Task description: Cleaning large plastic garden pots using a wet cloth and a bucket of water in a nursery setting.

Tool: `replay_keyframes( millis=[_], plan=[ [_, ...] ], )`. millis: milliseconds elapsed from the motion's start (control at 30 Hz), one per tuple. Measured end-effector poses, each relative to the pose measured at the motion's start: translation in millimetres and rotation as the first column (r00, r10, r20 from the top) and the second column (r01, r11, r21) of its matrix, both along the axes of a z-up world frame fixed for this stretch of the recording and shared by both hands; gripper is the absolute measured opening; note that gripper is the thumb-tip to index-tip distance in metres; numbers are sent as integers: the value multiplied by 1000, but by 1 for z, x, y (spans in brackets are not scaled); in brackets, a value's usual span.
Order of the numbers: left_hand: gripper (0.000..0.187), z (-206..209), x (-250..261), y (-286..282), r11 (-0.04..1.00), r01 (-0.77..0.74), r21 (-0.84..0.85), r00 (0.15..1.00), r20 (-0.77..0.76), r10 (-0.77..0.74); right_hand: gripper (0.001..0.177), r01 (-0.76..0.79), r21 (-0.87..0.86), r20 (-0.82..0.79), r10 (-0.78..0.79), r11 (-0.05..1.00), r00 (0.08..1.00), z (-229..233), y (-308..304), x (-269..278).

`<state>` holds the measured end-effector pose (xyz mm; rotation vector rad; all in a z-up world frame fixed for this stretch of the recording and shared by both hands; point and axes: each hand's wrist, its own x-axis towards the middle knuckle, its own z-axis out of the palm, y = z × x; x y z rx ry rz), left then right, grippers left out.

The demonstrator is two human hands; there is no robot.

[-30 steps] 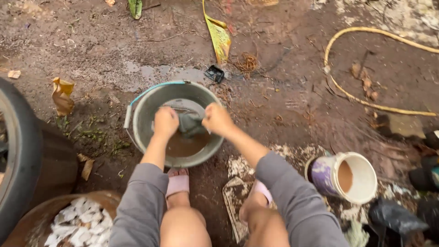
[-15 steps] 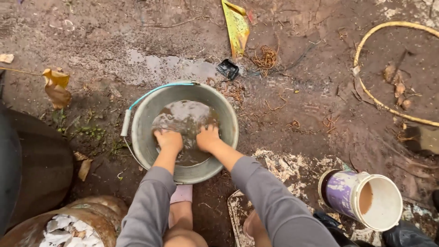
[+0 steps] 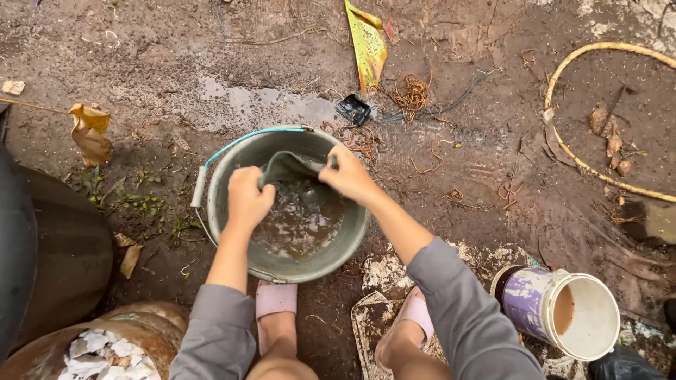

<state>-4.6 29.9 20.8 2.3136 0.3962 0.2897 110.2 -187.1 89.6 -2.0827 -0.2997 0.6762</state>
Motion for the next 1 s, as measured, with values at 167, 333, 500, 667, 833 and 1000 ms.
replay_keyframes(
  millis=[167, 333, 500, 667, 833, 1000],
  plan=[
    [23, -53, 15, -33, 873, 190, 449, 968, -233, -90, 24, -355, -495, 239, 517, 793, 822, -85, 18, -18],
    [27, -127, 11, -43, 843, 499, 200, 611, -771, -179, 61, -563, -476, -213, 533, 676, 819, -126, 16, -32],
    [14, -104, 8, -16, 764, -65, 642, 993, -35, 114, 60, -528, -627, -130, 592, 572, 795, -117, 21, -40],
    [16, -55, 4, -31, 919, 27, 393, 980, 170, -102, 72, -443, -679, -91, 531, 585, 842, -81, 28, -39],
    [22, -39, 1, -41, 944, 159, 289, 983, -135, -124, 39, -378, -784, 109, 708, 493, 697, -127, 22, -35],
    [15, -154, 1, -31, 928, 280, 247, 738, -673, -44, 38, -531, -746, -22, 782, 402, 623, -116, 17, -46]
  ],
)
